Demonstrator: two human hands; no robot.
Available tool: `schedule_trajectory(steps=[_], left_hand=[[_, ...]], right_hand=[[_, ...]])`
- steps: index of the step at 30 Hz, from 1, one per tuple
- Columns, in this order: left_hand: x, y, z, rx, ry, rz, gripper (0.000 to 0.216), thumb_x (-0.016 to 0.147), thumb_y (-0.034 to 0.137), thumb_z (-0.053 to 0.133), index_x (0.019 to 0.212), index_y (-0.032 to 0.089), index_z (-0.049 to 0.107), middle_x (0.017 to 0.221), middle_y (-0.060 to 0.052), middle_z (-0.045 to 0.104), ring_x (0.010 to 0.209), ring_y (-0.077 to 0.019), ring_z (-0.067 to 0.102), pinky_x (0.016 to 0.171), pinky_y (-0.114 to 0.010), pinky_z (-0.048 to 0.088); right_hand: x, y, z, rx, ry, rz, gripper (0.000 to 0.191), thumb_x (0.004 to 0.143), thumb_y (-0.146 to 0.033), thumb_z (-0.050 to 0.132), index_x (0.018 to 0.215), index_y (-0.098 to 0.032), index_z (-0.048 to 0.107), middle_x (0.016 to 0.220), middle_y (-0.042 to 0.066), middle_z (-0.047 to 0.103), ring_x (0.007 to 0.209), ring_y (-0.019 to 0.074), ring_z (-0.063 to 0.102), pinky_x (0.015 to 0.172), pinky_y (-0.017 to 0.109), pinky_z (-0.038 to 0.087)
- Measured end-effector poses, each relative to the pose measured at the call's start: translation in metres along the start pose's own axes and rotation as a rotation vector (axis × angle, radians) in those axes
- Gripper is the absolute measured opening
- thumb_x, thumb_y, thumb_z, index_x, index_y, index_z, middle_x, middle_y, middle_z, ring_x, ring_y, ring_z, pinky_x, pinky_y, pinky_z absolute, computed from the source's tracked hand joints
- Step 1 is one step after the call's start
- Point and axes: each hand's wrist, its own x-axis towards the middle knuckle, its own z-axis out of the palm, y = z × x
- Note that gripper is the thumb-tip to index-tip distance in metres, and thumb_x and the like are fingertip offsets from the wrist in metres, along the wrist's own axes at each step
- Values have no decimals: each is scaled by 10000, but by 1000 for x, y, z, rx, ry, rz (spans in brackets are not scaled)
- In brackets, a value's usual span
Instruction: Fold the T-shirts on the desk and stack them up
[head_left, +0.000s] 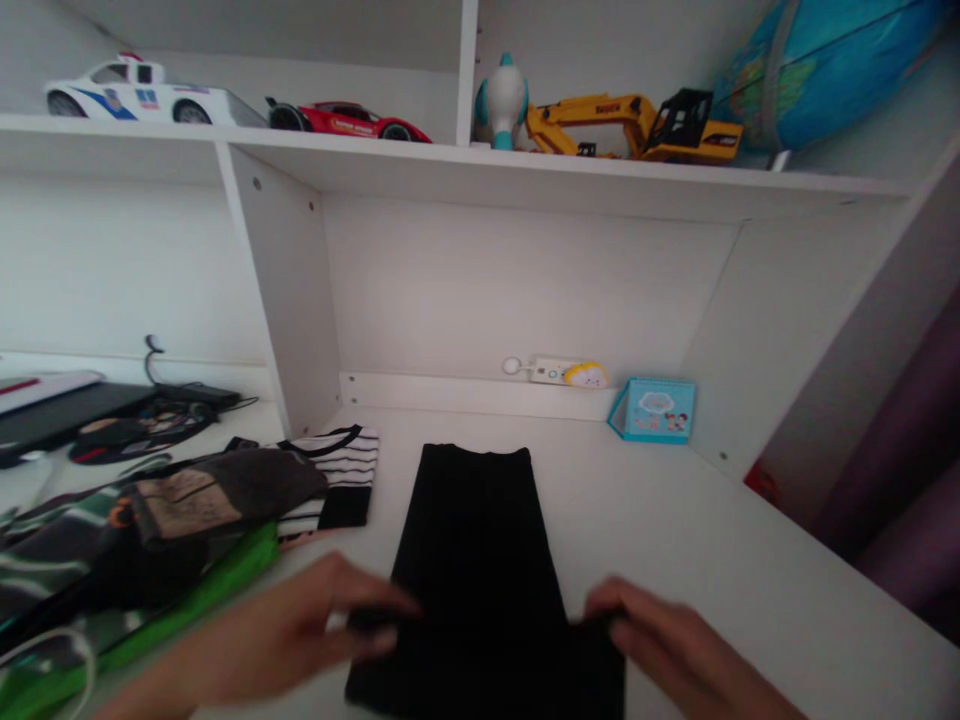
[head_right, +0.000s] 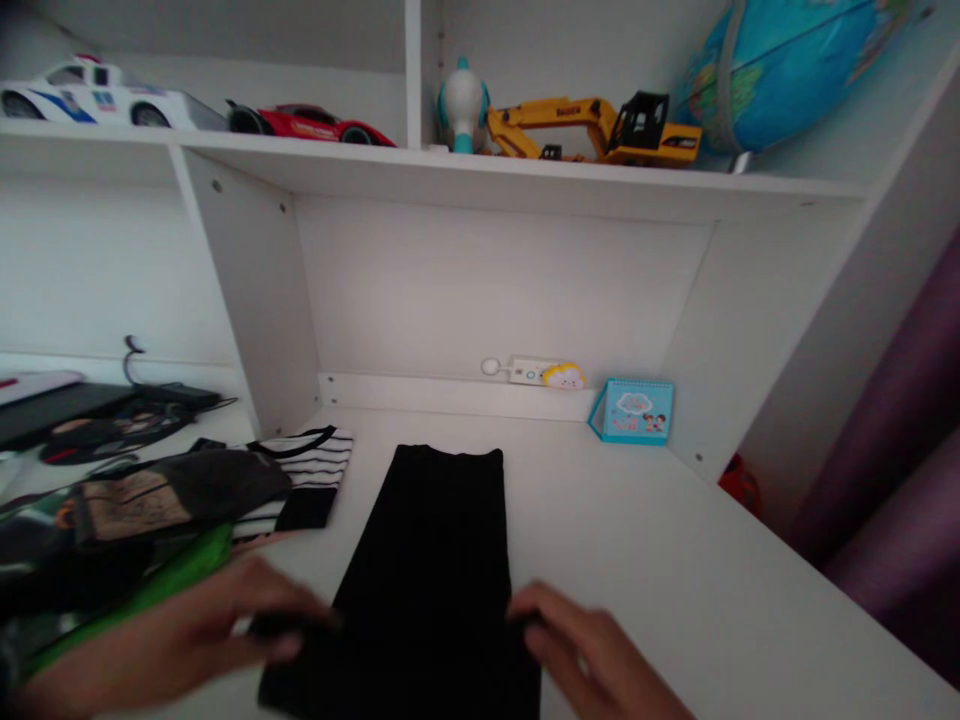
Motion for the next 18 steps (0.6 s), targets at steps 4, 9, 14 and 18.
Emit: schedule_trajectory(steps=[4,9,14,18], left_hand=[[122,-10,-20,-428,-144,16,314,729,406,527,941,187,605,837,-1,639,746,-149,565,642,-232,429],[189,-59,33,-531,-113,-240,231,621,275,578,784,115,609,694,-20,629,651,-160,573,558,-237,419],[185,-79,40,-510,-110,-197,235,636,283,551,802,127,609,675,-8,625,614,-147,564,527,-225,414],[202,-73,11,-388,-78,-112,269,695,327,513,880,148,590,732,-3,622,620,-127,559,523,-207,413]], right_hand=[[98,8,-2,178,162,132,271,801,-284,369,1051,-218,450,725,-8,541,647,130,535,565,242,446],[175,55,33,76,230,286,336,665,-143,478,999,-177,479,697,-20,503,621,122,502,606,256,424],[174,72,49,13,263,172,400,568,-38,444,913,-216,541,715,-38,510,702,122,499,693,232,399],[186,75,29,-5,308,134,428,611,-69,407,990,-240,504,781,-36,537,674,115,514,639,214,407]])
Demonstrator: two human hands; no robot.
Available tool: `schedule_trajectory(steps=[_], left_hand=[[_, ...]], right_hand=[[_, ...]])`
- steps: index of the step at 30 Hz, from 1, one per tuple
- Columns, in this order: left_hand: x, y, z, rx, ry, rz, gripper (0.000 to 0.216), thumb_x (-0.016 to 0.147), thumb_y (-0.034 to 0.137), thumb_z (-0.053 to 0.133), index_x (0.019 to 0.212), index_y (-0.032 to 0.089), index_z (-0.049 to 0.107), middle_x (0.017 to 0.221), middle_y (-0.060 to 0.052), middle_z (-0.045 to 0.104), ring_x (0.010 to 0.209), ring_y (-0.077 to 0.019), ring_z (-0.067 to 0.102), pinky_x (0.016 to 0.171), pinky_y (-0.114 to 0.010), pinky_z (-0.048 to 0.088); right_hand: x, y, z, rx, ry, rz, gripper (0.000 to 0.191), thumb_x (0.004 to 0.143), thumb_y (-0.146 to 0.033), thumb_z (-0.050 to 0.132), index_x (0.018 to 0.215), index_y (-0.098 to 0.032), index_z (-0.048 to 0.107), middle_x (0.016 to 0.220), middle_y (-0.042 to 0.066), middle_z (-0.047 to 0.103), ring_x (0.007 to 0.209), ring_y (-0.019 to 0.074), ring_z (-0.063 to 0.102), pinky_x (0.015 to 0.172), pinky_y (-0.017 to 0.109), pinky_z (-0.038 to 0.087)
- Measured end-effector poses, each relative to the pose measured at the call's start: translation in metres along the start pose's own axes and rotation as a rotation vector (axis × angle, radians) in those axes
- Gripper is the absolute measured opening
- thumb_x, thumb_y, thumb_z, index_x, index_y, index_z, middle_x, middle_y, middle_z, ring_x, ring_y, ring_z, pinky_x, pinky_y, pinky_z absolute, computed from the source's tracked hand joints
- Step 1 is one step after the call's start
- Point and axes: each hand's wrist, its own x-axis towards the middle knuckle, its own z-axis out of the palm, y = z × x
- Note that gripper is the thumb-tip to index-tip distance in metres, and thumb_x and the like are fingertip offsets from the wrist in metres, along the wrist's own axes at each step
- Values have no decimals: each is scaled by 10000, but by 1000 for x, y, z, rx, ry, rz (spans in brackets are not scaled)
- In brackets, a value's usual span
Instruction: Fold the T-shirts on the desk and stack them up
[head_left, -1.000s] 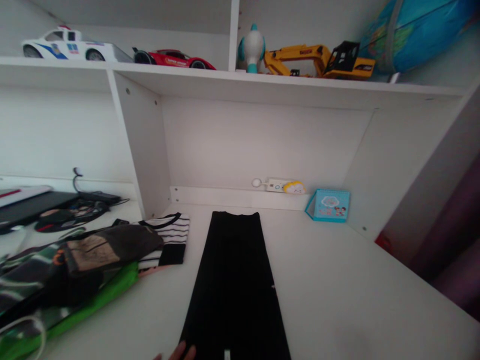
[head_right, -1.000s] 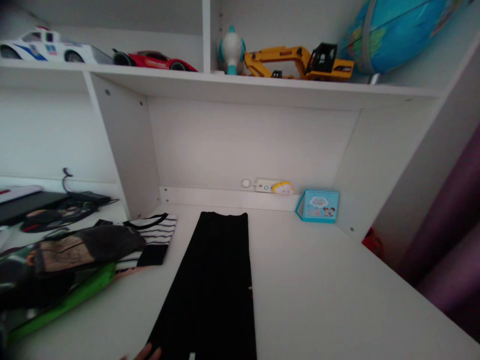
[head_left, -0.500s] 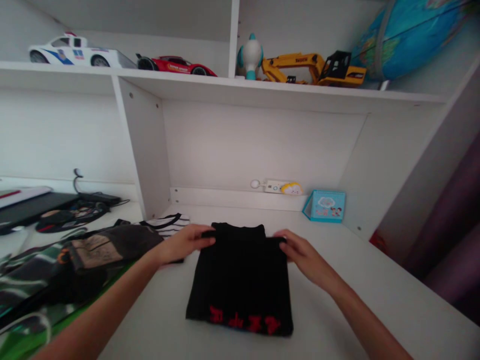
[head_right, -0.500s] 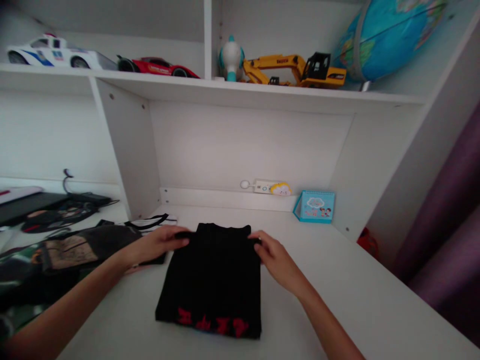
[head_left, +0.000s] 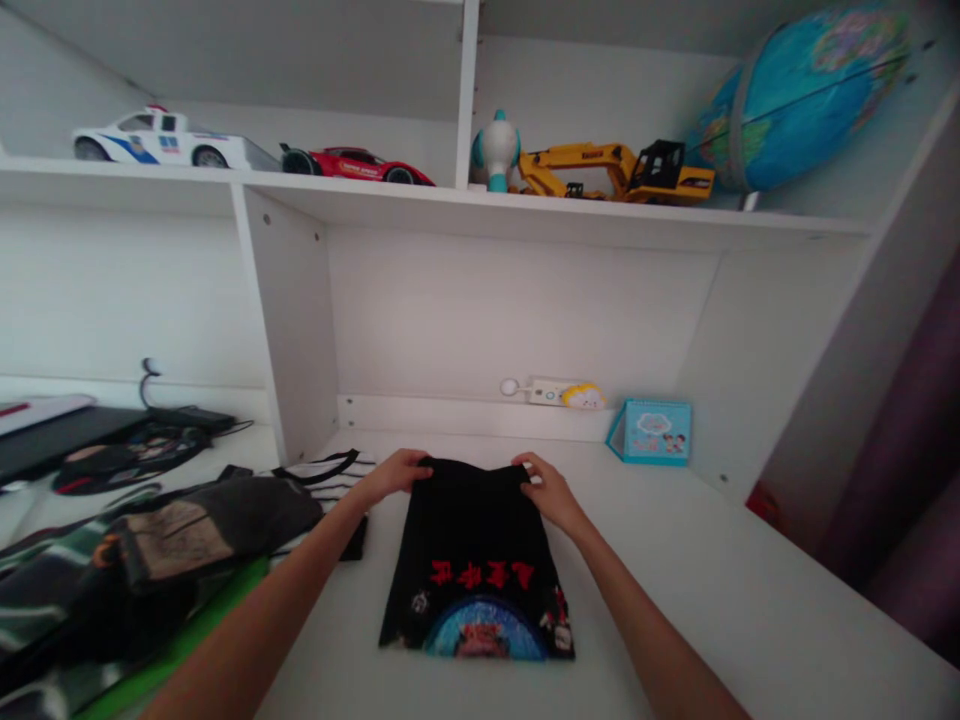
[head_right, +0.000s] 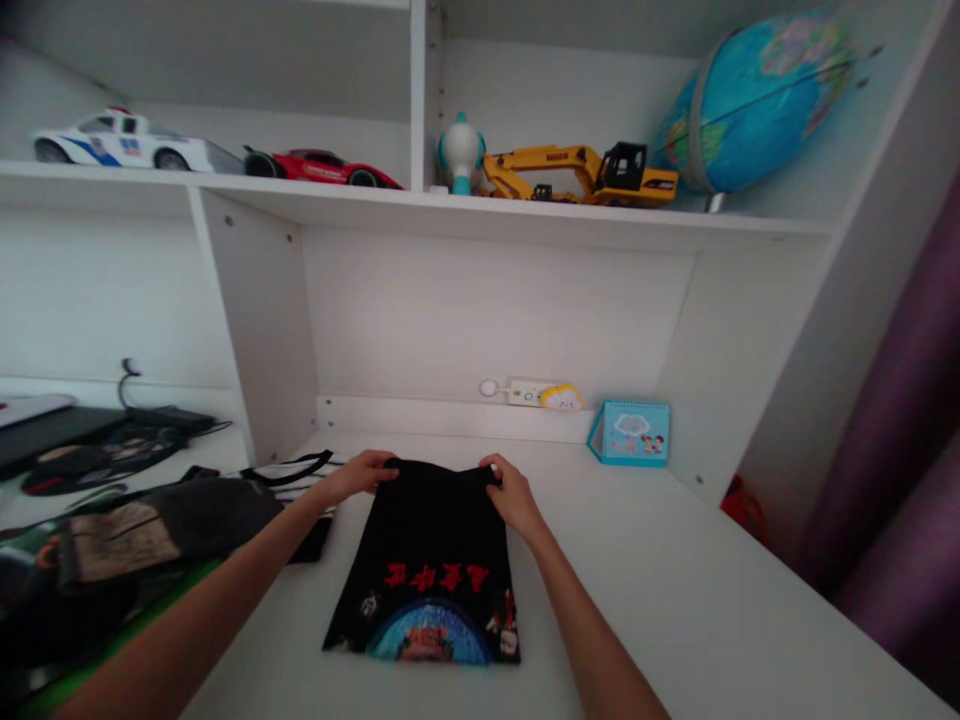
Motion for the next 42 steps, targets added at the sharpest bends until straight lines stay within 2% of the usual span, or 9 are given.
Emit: schedule_trajectory(steps=[4,7,11,16,21,29,35,38,42], left_hand=[[30,4,-1,210,162,-13,215,707,314,522,827,149,590,722,-9,607,677,-145,558,577,-223,415],[44,-10,18,341,290,-73,152,667,275,573,748,149,594,751,-34,602,786,-187,547,676,-259,404],[50,-31,40,454,382,-113,152,679,276,572,764,153,598,868,-70,598,891,-219,525,763,-285,371],[56,-36,34,480,374,-110,142,680,279,557,720,148,593,799,-68,611,825,-207,546,706,-262,373],[58,-33,23,422,367,-110,148,668,291,540,649,147,571,668,-33,587,703,-178,542,595,-236,353],[49,-35,16,242,381,-74,210,647,340,550,565,153,505,523,32,481,579,-131,492,524,-218,330],[50,-44,10,168,391,-145,207,703,349,516,645,151,517,535,35,513,558,-116,524,523,-210,382],[54,-52,17,236,430,-198,144,647,283,588,666,147,543,607,1,562,648,-148,552,581,-228,393],[57,-55,23,317,450,-208,225,592,239,635,784,137,575,770,-48,599,798,-187,553,671,-249,385]], right_hand=[[22,9,-1,-68,62,83,455,631,-72,407,1054,-231,455,803,-20,553,663,115,529,630,215,396],[25,22,11,-156,85,192,412,639,-77,443,1033,-196,468,770,11,565,727,150,542,660,244,387],[24,39,25,-246,92,305,393,699,-219,532,1071,-115,459,920,119,564,868,218,535,698,296,395],[34,50,27,-272,35,332,331,783,-368,524,1008,-125,511,959,70,560,862,175,539,741,344,430],[43,48,28,-266,38,289,255,824,-338,486,987,-145,525,964,38,555,844,148,538,749,354,440],[50,31,19,-207,122,178,147,719,-192,518,862,-166,541,816,23,583,781,148,532,695,259,385],[63,25,20,-152,124,191,189,786,-277,506,927,-152,525,809,-1,577,690,115,539,644,267,420],[59,27,34,-204,117,260,200,801,-289,516,929,-136,531,861,18,569,761,128,541,702,315,435],[49,32,43,-281,118,347,257,792,-308,533,985,-138,520,1004,55,541,888,167,524,761,363,431]])
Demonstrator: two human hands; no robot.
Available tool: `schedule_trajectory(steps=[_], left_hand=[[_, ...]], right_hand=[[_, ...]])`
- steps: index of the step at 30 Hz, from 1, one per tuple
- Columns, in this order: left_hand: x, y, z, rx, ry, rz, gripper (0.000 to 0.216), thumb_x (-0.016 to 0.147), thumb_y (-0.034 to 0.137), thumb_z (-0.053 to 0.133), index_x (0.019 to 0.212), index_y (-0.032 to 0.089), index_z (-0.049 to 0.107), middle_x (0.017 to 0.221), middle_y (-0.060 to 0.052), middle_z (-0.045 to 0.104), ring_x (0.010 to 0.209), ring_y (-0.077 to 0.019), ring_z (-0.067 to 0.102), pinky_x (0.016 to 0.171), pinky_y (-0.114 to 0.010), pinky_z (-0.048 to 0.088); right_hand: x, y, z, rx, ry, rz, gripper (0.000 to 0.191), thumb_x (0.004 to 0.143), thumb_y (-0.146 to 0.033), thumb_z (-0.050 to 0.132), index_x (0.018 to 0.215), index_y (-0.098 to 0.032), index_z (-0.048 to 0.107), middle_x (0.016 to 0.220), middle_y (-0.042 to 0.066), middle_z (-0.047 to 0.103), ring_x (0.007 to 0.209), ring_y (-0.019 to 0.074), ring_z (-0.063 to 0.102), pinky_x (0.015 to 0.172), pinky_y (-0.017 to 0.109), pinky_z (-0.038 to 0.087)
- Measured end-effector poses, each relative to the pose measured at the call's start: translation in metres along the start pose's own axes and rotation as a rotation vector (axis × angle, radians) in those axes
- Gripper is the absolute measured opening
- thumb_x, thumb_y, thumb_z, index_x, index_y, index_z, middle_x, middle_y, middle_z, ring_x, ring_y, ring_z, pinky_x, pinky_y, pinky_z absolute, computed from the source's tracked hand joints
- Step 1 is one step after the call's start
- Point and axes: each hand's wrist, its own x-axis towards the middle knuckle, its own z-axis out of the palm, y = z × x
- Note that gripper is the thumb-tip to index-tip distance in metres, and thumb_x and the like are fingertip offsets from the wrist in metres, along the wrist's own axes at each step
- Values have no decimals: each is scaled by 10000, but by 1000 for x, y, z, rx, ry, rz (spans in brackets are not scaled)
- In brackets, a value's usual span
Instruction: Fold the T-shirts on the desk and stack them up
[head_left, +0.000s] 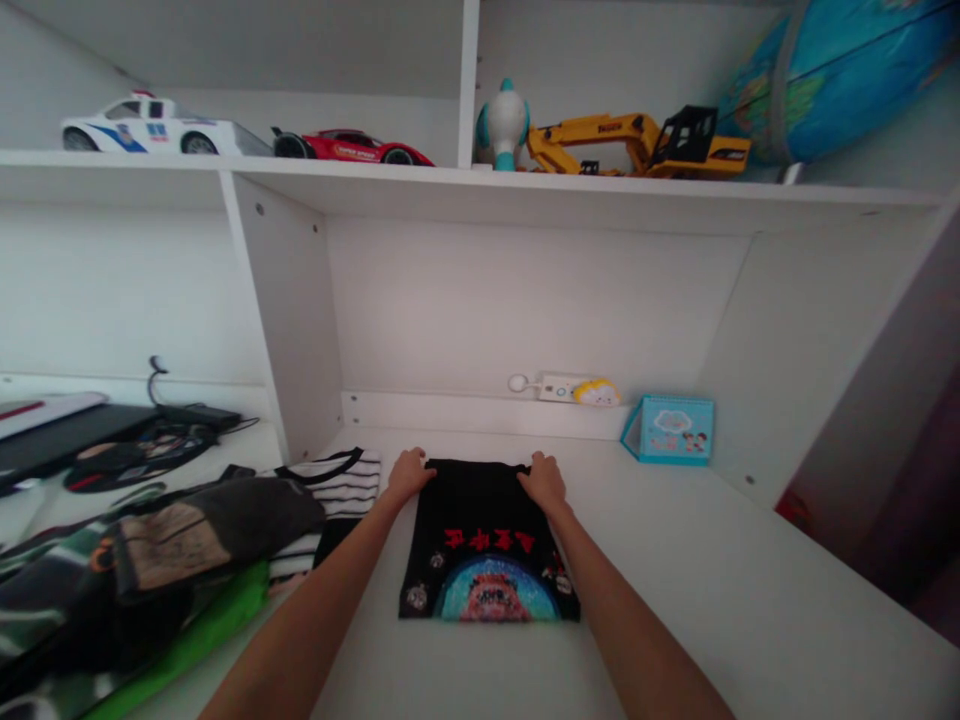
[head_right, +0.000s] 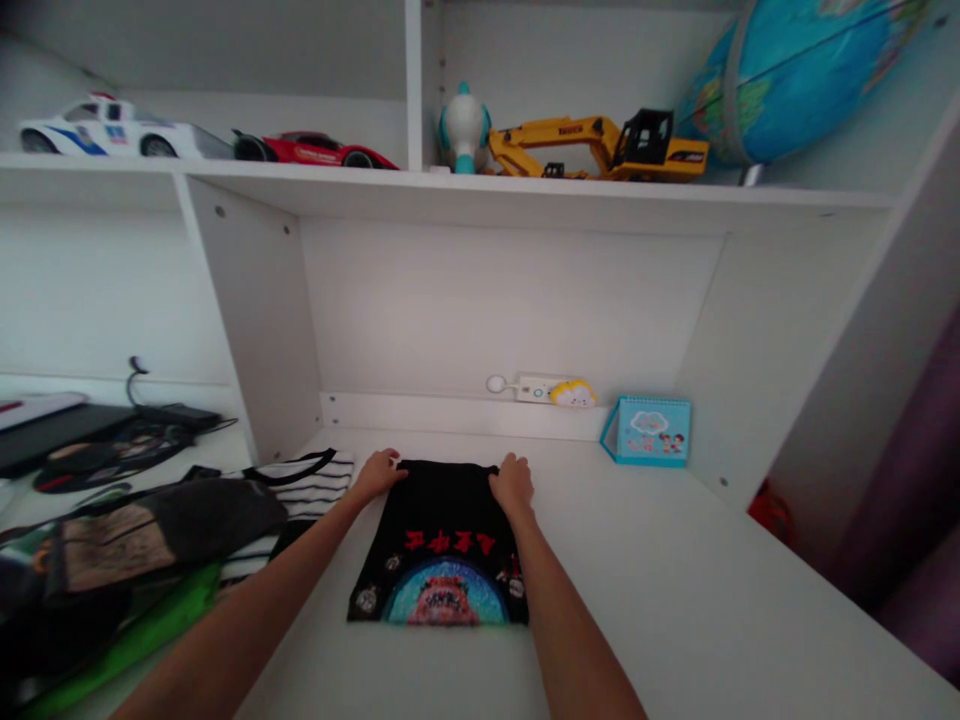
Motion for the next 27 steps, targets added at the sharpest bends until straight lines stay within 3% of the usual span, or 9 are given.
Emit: schedule_trajectory(steps=[4,7,12,15,17,19,23,25,27], left_hand=[[-2,5,-5,-1,-72,36,113,570,215,637,637,144,580,621,-11,572,717,-185,554,639,-257,382],[-3,21,-25,-79,-130,109,93,572,209,629,617,142,583,513,29,515,609,-155,536,578,-244,385],[-6,72,-99,-323,-75,341,333,708,323,545,993,150,544,698,13,572,664,-124,538,604,-227,406],[-19,94,-141,-552,-55,585,447,709,317,574,1122,177,479,832,-12,598,762,-136,550,691,-250,413],[-32,95,-154,-563,-129,673,391,710,301,575,1080,186,517,896,-18,607,823,-144,549,755,-266,406],[-45,86,-157,-429,-263,708,274,717,280,554,974,185,576,921,-16,616,863,-152,546,799,-273,396],[-67,54,-146,93,-478,661,332,681,183,554,1010,216,583,1045,-21,601,976,-185,519,868,-296,361],[-80,48,-137,288,-455,587,386,691,177,543,1076,206,551,1115,-54,568,1021,-210,499,887,-320,349],[-98,55,-124,348,-407,579,354,756,226,490,1105,182,530,1124,-80,557,1026,-217,498,889,-329,350]], right_hand=[[-3,2,-11,-7,-68,-22,218,809,-331,512,890,-133,551,899,27,571,796,134,548,710,328,451],[1,-9,-42,49,-62,-115,170,751,-295,579,764,-127,558,726,-3,571,667,118,548,631,282,448],[-4,-46,-139,212,154,-354,178,705,-277,565,831,-165,510,750,-11,555,719,128,539,640,245,423],[-40,-62,-188,317,333,-566,188,700,-294,556,835,-190,476,778,-18,535,707,117,517,608,227,408],[-78,-65,-203,314,410,-708,124,706,-258,539,796,-196,479,750,-19,526,664,115,497,596,233,397],[-118,-63,-207,240,293,-805,97,717,-213,515,811,-199,496,775,-7,537,685,119,497,628,241,400],[-169,-44,-204,134,-297,-796,252,769,-275,507,1018,-240,504,923,10,580,820,130,534,720,236,418],[-167,-30,-199,126,-409,-729,236,815,-320,443,1025,-246,521,938,13,596,848,137,546,747,244,420],[-150,-13,-186,108,-388,-687,245,844,-312,367,969,-224,558,927,27,612,855,152,553,768,267,418]])
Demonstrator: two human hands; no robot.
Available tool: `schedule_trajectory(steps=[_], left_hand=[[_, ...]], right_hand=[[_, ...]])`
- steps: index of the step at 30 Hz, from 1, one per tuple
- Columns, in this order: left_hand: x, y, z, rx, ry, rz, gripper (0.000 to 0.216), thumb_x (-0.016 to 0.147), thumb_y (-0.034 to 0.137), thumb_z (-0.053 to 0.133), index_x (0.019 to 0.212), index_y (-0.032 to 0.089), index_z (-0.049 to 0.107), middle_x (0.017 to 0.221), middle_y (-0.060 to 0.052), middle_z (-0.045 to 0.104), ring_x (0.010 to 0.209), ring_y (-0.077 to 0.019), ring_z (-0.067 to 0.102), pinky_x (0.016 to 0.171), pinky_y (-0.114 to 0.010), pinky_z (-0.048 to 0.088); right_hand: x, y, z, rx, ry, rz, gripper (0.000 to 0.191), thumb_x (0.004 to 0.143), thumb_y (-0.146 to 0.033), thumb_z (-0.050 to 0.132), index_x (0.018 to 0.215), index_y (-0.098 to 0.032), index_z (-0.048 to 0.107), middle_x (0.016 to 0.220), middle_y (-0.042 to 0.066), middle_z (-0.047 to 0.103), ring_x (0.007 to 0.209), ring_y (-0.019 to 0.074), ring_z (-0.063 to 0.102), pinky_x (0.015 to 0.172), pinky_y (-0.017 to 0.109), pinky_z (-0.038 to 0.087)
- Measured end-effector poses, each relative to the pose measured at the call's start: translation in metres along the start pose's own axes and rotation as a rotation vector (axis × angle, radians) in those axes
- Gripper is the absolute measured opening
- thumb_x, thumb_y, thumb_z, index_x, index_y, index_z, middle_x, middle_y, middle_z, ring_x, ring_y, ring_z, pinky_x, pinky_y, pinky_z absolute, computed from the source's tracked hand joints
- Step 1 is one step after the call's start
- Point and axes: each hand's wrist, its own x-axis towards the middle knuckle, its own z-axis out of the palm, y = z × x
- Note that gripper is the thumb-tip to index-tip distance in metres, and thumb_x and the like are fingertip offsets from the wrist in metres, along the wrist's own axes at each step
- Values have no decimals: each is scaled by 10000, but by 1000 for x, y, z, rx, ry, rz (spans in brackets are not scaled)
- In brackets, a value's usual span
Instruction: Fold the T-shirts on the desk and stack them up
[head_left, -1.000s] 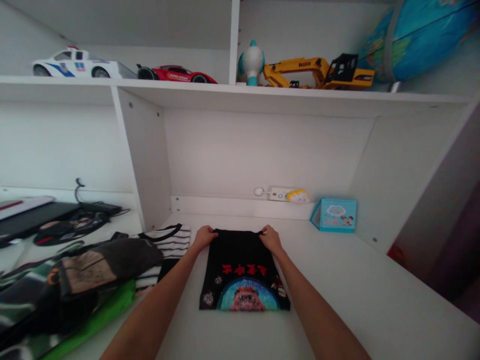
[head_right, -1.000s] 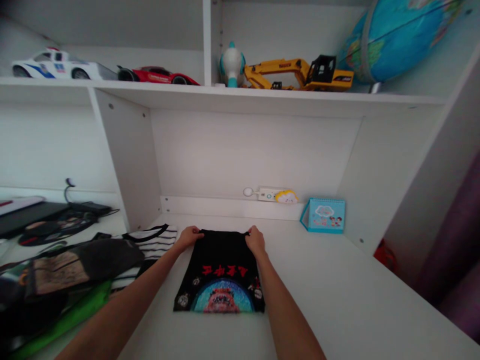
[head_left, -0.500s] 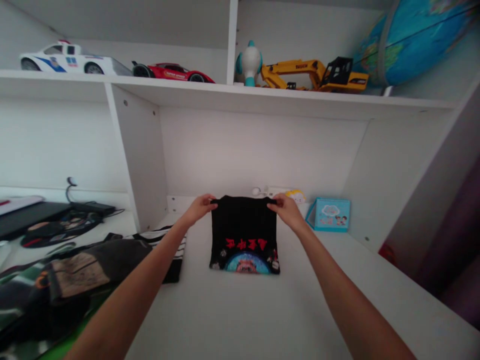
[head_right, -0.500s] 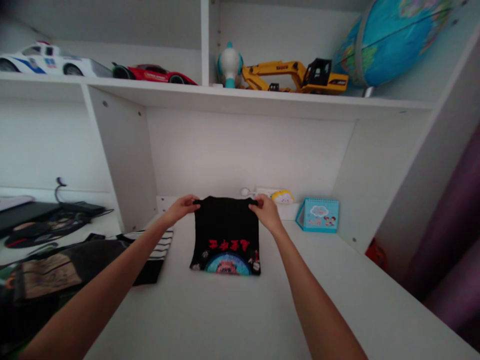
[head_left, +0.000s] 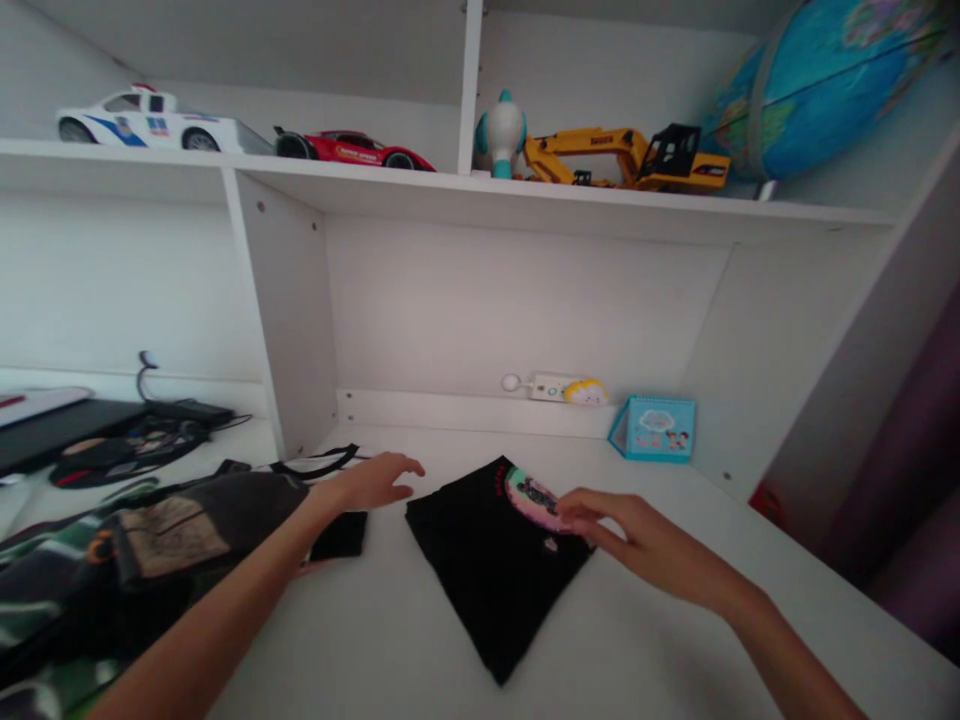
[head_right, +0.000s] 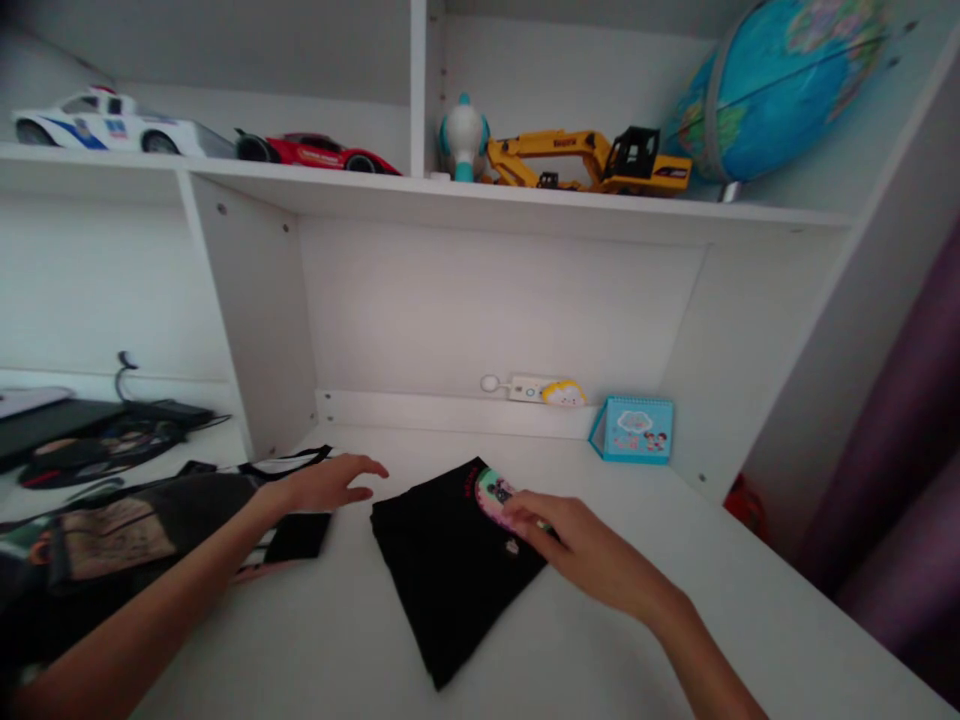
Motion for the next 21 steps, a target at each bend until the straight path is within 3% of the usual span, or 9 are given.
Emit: schedule_trajectory(steps=[3,5,7,9,12,16,18,21], left_hand=[[-5,53,26,-55,16,186,336,827,308,409,1125,191,512,1114,-77,552,1008,-197,511,875,-298,368],[-9,91,49,-98,-16,350,375,825,363,422,1173,232,471,1187,-74,498,1044,-204,489,883,-308,368],[-14,118,72,-81,-47,418,436,802,431,449,1207,268,433,1211,-85,475,1061,-244,474,914,-400,332],[-17,127,87,-44,-76,410,434,793,472,446,1180,277,458,1144,-95,524,1024,-270,496,927,-492,276],[-13,112,93,-16,-53,316,386,826,469,378,1121,258,509,1011,-89,593,944,-254,543,940,-538,214],[13,67,89,57,38,154,339,856,388,344,1099,235,525,1038,-87,603,1051,-270,488,955,-573,123],[31,48,91,95,45,76,318,857,341,354,1098,223,524,1136,-94,559,1136,-298,408,933,-621,77],[58,34,96,97,56,23,316,864,295,340,1117,213,510,1241,-100,475,1193,-298,338,917,-650,57]], right_hand=[[17,54,22,-85,51,60,292,831,-269,341,974,-187,582,984,66,615,908,185,551,822,312,402],[24,86,43,-132,3,88,317,808,-232,356,1027,-167,575,1053,85,595,963,199,536,859,327,385],[24,107,62,-187,-24,122,354,789,-194,368,1092,-150,545,1127,96,558,1025,204,505,894,332,361],[18,113,73,-254,-6,165,384,791,-181,367,1148,-140,503,1179,103,520,1067,208,476,913,339,347],[2,95,79,-350,0,210,363,828,-210,344,1142,-140,513,1125,116,550,1020,228,503,870,354,385],[-18,33,97,-439,-41,215,373,846,-223,331,1143,-107,525,1134,146,540,1064,271,470,915,400,356],[-24,-3,111,-382,-148,127,402,842,-207,333,1207,-101,464,1230,144,469,1153,271,392,969,406,305],[-25,-43,120,-128,-396,-164,422,842,-236,367,1257,-169,405,1305,69,399,1209,197,329,1016,322,257]])
